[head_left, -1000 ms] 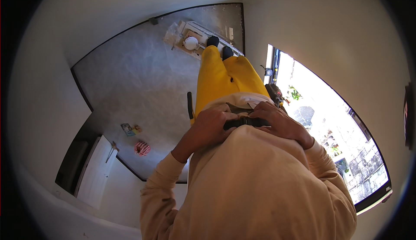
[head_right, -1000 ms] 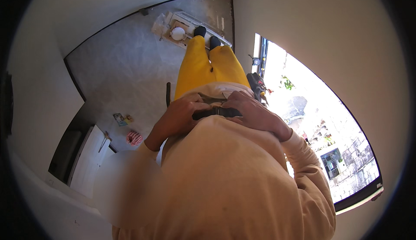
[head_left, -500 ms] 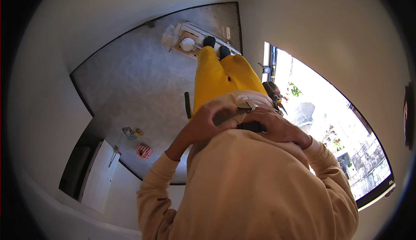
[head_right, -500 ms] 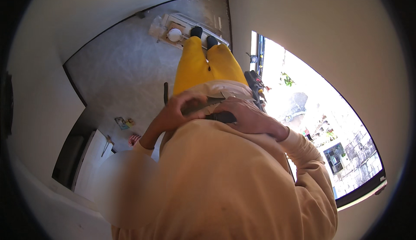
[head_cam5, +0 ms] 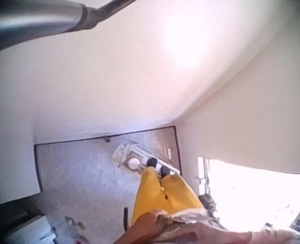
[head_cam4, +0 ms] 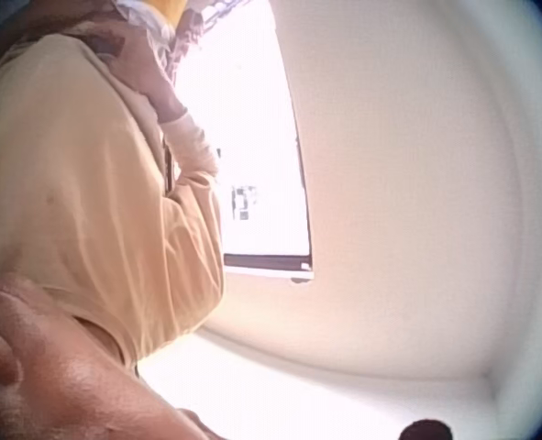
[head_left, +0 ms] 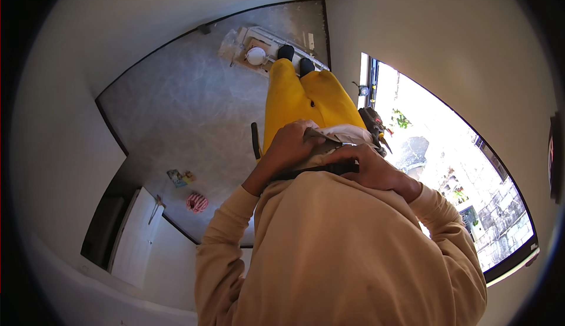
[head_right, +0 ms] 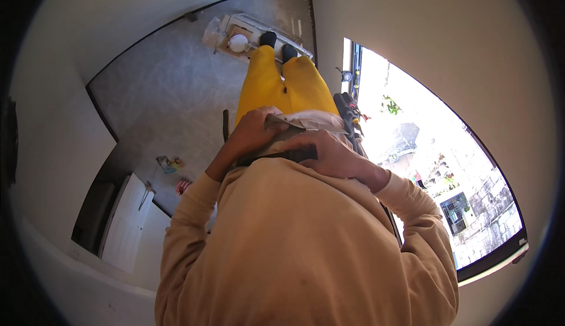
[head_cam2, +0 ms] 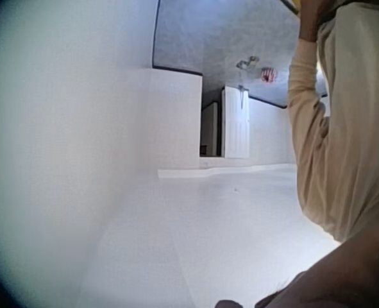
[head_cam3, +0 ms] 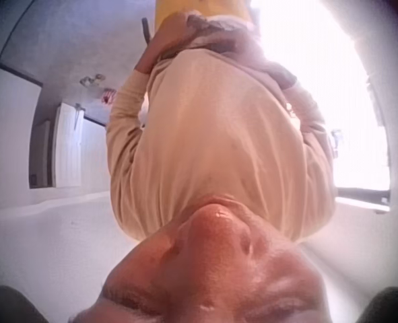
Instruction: The person is installing a round LED ceiling light into a pre-cut hole.
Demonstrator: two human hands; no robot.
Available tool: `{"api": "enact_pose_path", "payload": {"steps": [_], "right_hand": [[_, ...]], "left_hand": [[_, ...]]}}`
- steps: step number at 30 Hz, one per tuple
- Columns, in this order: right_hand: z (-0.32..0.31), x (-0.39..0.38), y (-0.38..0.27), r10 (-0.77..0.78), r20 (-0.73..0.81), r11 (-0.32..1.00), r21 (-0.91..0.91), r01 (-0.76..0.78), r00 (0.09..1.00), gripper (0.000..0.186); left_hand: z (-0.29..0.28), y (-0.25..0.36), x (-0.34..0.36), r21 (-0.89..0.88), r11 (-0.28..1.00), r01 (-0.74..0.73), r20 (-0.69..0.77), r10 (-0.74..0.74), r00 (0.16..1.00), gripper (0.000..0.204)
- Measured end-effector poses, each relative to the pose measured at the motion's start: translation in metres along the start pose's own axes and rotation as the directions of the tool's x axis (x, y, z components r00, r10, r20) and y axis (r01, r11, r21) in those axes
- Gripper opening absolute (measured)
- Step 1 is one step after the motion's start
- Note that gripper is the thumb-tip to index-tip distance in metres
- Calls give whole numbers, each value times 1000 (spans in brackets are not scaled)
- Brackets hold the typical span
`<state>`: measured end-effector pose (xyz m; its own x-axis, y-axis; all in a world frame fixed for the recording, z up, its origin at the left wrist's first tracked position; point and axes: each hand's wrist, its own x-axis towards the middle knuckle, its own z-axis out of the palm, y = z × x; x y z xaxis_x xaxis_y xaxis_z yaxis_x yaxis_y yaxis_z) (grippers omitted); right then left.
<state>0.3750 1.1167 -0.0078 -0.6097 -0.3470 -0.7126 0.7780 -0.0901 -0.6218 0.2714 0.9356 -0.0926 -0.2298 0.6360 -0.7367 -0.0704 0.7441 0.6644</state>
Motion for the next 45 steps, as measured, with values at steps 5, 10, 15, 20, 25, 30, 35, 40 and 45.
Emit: {"api": "enact_pose_path", "payload": {"steps": [5, 10, 15, 20, 25, 30, 35, 40, 45], "right_hand": [[13, -7, 1, -184, -71, 909, -392, 142, 980, 40], [-2, -4, -11, -148, -42, 829, -549, 101, 988, 37], [-24, 7, 26, -446, -355, 804, -563, 193, 821, 55], [-34, 20, 43, -188, -137, 929, -345, 131, 973, 61], [-46, 32, 49, -110, 65, 855, -502, 128, 992, 50], [-61, 39, 51, -109, 124, 904, -400, 150, 986, 44], [-53, 38, 66, -283, -78, 901, -364, 237, 956, 28], [-46, 37, 62, -513, -94, 761, -510, 401, 853, 22], [-41, 39, 63, -496, -125, 723, -608, 329, 859, 22]], "left_hand": [[4, 2, 2, 13, 1000, -28, -92, 29, 995, 47], [-7, 17, -1, -89, 989, 114, -70, -121, 990, 53], [-17, 24, -11, 142, 988, 64, 148, -85, 985, 57], [-10, 12, -13, -76, 996, -47, 157, 59, 986, 54], [-7, 10, -15, -133, 985, -112, 108, 127, 986, 52], [-18, 24, 1, 146, 985, -95, 254, 56, 966, 59], [1, 13, -4, 223, 959, -173, -57, 190, 980, 53], [-4, 15, 3, 414, 767, -490, -114, 577, 808, 37], [4, 15, 19, 658, 521, -544, 178, 595, 784, 19]]}}
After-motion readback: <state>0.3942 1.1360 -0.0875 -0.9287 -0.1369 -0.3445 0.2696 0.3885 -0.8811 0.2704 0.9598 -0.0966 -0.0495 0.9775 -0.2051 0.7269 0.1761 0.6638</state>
